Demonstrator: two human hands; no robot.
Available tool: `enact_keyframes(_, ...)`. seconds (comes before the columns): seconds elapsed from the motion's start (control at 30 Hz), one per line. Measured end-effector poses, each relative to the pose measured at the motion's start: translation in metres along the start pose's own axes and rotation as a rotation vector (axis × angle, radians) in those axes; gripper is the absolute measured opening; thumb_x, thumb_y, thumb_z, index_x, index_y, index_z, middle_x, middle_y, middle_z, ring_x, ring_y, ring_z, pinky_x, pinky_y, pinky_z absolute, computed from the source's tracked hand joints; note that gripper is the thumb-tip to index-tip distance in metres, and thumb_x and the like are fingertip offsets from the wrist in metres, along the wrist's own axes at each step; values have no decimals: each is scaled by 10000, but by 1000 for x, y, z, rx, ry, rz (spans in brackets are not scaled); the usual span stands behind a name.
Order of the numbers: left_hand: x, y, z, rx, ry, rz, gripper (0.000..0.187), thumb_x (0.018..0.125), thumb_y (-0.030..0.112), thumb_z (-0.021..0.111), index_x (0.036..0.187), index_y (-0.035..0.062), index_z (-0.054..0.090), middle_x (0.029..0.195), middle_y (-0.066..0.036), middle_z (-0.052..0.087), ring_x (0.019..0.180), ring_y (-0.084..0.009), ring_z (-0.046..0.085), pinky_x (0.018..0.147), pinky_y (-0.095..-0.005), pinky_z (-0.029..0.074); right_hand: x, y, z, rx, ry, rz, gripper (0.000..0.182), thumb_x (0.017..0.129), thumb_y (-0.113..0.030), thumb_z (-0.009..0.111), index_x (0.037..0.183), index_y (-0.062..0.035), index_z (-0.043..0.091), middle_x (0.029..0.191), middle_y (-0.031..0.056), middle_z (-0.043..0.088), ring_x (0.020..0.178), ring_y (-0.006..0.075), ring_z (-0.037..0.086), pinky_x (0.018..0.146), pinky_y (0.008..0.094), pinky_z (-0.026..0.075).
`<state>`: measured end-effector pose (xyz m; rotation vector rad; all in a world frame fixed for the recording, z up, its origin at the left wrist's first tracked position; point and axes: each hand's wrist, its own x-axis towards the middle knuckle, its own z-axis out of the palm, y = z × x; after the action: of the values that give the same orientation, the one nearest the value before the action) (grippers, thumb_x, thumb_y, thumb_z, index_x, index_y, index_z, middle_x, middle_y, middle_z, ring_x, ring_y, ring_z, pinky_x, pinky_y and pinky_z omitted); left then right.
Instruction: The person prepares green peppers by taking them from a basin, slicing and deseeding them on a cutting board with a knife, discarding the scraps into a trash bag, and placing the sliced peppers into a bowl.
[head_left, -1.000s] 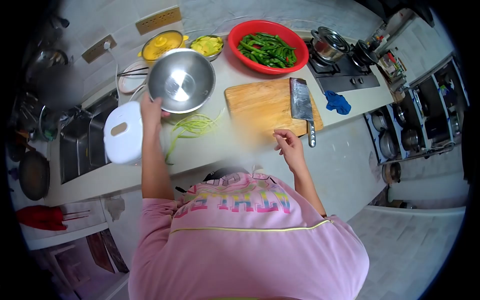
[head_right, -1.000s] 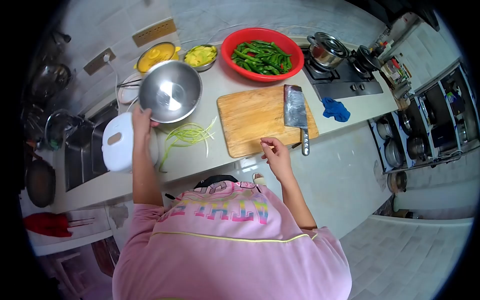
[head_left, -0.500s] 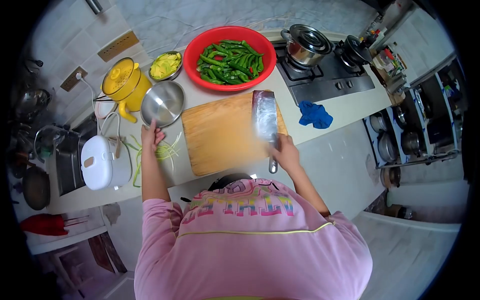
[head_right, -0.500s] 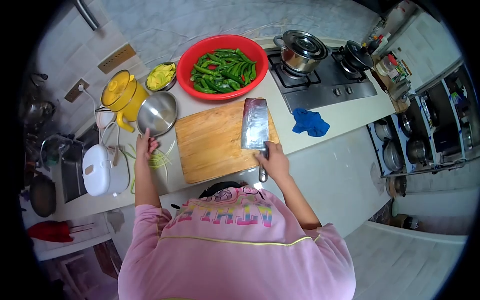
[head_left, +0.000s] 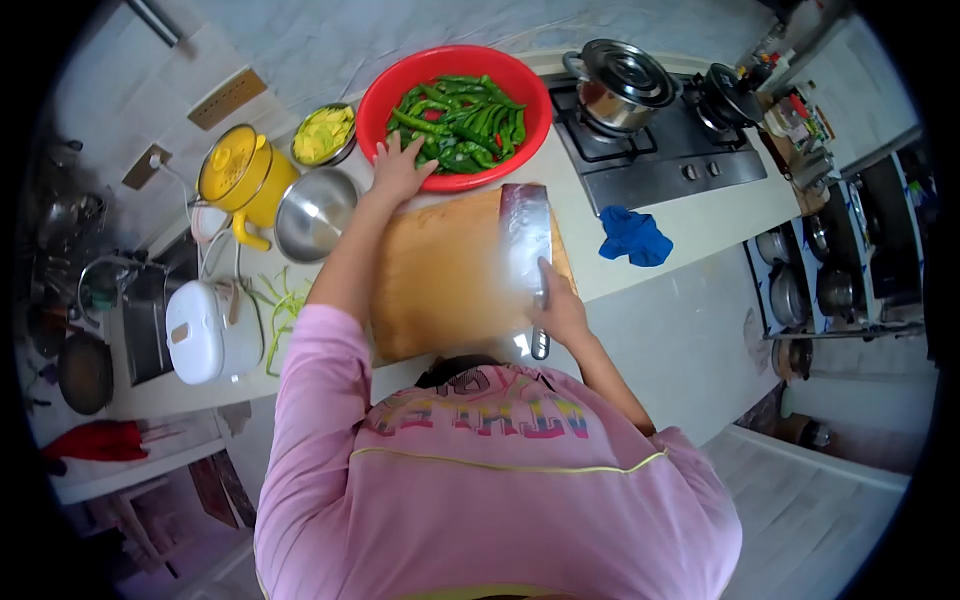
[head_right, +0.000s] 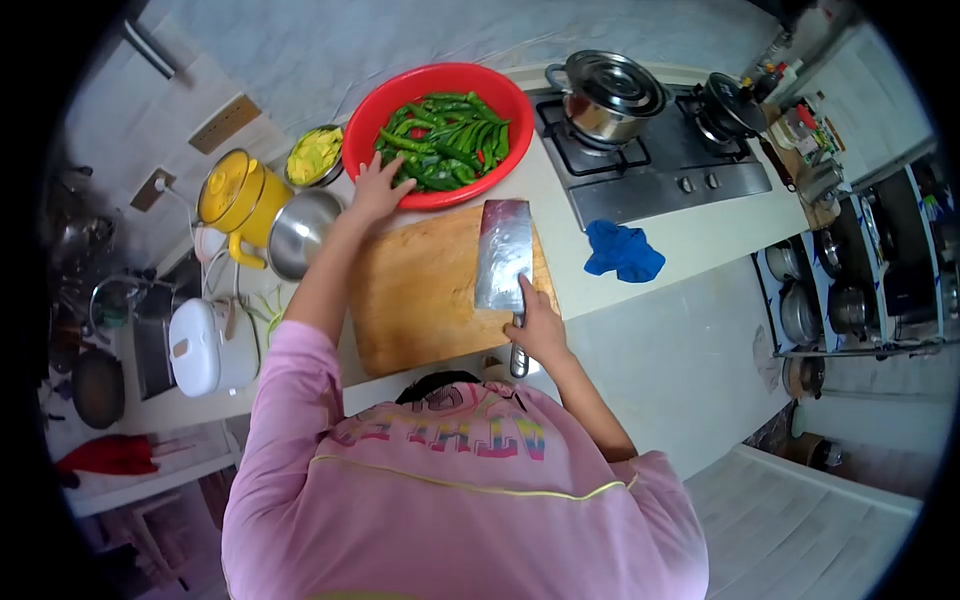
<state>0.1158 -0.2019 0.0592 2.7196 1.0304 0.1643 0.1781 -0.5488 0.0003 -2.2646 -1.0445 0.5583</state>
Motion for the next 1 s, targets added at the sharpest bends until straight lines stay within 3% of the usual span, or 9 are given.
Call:
enact_keyframes(0.17, 64, 41, 21, 151, -405, -210, 874, 761, 744, 420, 1441, 394, -2, 1504, -160, -152, 1327, -525, -109, 1020, -681, 80, -1, 3, 2, 8, 35, 5, 907, 605, -212, 723, 1399, -135, 291, 1067, 189, 526, 908, 337, 579, 758, 406, 482)
enact_keyframes(0.23, 68, 58, 32, 105, -539, -230, 835, 783, 740, 378, 1431, 414, -36, 1496, -149, -187, 1320, -538, -98, 1011, -699, 62, 0, -4, -5, 39, 23, 24, 902, 599, -209, 724, 1395, -133, 306, 1086, 190, 537, 902, 332, 584, 754, 399, 480)
enact_keyframes(0.33, 87, 35, 53, 170, -608, 7, 766, 816, 728, 294, 1421, 427, -67, 1504, -73, -197, 1312, -554, -77, 1019, -696, 56, 3, -11, -10, 58, 13, 45, 883, 598, -205, 718, 1386, -128, 329, 1071, 188, 560, 897, 323, 594, 759, 390, 481)
enact_keyframes(0.43, 98, -16, 21, 481, -659, 317, 793, 837, 679, 353, 1440, 370, -60, 1510, -101, -168, 1330, -502, -137, 1032, -676, 56, 4, -19, -20, 121, -68, 184, 886, 592, -238, 736, 1378, -113, 346, 1128, 194, 563, 888, 306, 608, 802, 374, 479)
enact_keyframes(0.53, 98, -23, 36, 408, -563, 85, 822, 850, 637, 389, 1466, 256, 0, 1515, -104, -148, 1336, -475, -165, 1037, -667, 59, 6, -3, -5, 59, 33, 98, 866, 595, -261, 736, 1368, -125, 371, 1117, 189, 578, 806, 282, 620, 767, 357, 487)
enact_keyframes(0.67, 90, -9, 48, 76, -686, 151, 879, 855, 610, 414, 1463, 112, 19, 1518, -99, -135, 1320, -500, -177, 1020, -684, 74, 8, -16, -16, 123, 16, 138, 815, 608, -215, 702, 1355, -124, 390, 1121, 209, 574, 946, 320, 602, 809, 385, 481)
enact_keyframes(0.77, 89, -13, 6, 385, -659, 377, 714, 861, 434, 530, 1447, 178, 212, 1533, -64, 17, 1376, -424, -20, 1021, -688, 130, 9, -11, -14, 129, 15, 143, 810, 611, -215, 701, 1356, -133, 393, 1104, 196, 590, 924, 321, 609, 804, 384, 482)
enact_keyframes(0.87, 111, -31, 31, 202, -361, 160, 606, 815, 382, 612, 1353, 181, 419, 1456, -120, 298, 1337, -414, 218, 976, -669, 263, 10, -10, -14, 147, 18, 154, 801, 614, -220, 699, 1354, -158, 398, 1064, 184, 608, 891, 316, 619, 787, 380, 488)
enact_keyframes(1.0, 143, -11, 63, -90, -181, -58, 454, 851, 380, 558, 1251, 167, 523, 1107, -130, 623, 1096, -309, 537, 872, -591, 361, 12, -11, -16, 168, 27, 162, 789, 613, -219, 696, 1347, -174, 409, 1031, 176, 616, 866, 309, 622, 768, 378, 489)
